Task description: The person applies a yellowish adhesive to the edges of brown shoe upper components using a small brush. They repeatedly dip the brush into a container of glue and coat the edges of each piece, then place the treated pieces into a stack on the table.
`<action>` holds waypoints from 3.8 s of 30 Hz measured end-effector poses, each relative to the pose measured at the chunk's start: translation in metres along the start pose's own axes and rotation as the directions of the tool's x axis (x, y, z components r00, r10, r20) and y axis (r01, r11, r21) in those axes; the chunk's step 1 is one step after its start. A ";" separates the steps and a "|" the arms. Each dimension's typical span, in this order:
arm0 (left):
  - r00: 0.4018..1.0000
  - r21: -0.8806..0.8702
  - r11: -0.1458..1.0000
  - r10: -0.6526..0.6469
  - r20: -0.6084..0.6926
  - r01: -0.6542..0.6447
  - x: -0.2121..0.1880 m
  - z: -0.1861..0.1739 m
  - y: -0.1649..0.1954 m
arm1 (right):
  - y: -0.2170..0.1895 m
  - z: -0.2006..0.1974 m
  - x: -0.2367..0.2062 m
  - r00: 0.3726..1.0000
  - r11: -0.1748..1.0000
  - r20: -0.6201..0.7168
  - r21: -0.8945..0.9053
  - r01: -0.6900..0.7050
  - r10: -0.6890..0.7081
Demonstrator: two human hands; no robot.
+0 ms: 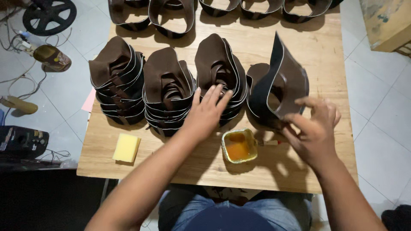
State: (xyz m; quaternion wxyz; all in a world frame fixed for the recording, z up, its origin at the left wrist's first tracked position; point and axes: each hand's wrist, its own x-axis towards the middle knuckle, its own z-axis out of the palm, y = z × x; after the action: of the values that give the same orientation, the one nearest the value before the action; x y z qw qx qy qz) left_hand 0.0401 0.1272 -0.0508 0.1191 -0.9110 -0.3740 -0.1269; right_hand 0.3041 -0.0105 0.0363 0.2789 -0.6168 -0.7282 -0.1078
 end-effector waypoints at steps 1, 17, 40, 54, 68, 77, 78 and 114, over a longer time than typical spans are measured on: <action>0.995 0.103 0.995 0.016 -0.097 -0.006 -0.014 -0.003 0.005 | 0.005 0.004 0.008 1.000 1.000 0.002 0.004 -0.008 0.008; 0.573 -0.412 0.407 -0.469 0.672 0.815 -0.229 0.024 0.046 | 0.045 0.158 0.235 0.848 0.850 -0.205 -0.331 0.411 -0.489; 0.921 -0.604 0.695 -0.309 0.239 0.390 -0.228 0.041 0.041 | 0.030 0.213 0.257 0.905 0.895 -0.055 -0.184 0.406 -0.422; 0.863 -0.696 0.624 -0.506 -0.014 0.355 -0.205 0.017 0.060 | 0.020 0.150 0.210 0.978 0.979 -0.174 0.148 0.137 -0.111; 0.863 -0.921 0.351 -0.504 -0.032 0.171 -0.151 -0.047 0.100 | -0.067 0.058 -0.124 0.865 0.637 0.328 0.585 -0.502 0.380; 0.919 -0.482 0.788 -0.273 0.285 0.384 -0.172 -0.024 0.108 | -0.067 0.061 -0.179 0.899 0.947 0.297 -0.112 -0.302 0.321; 0.916 -0.453 0.805 -0.269 0.298 0.384 -0.174 -0.019 0.107 | -0.067 0.063 -0.179 0.913 0.955 0.282 -0.119 -0.270 0.294; 0.959 -0.451 0.851 -0.192 0.210 0.269 -0.177 -0.016 0.086 | 0.008 0.047 0.025 0.971 0.991 0.198 -0.058 -0.124 0.133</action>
State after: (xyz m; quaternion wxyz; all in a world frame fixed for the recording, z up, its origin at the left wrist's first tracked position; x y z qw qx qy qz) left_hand -0.0229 -0.0524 -0.1027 -0.1540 -0.8676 -0.4463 -0.1559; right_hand 0.2966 0.0357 0.0101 0.1959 -0.6765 -0.7086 -0.0428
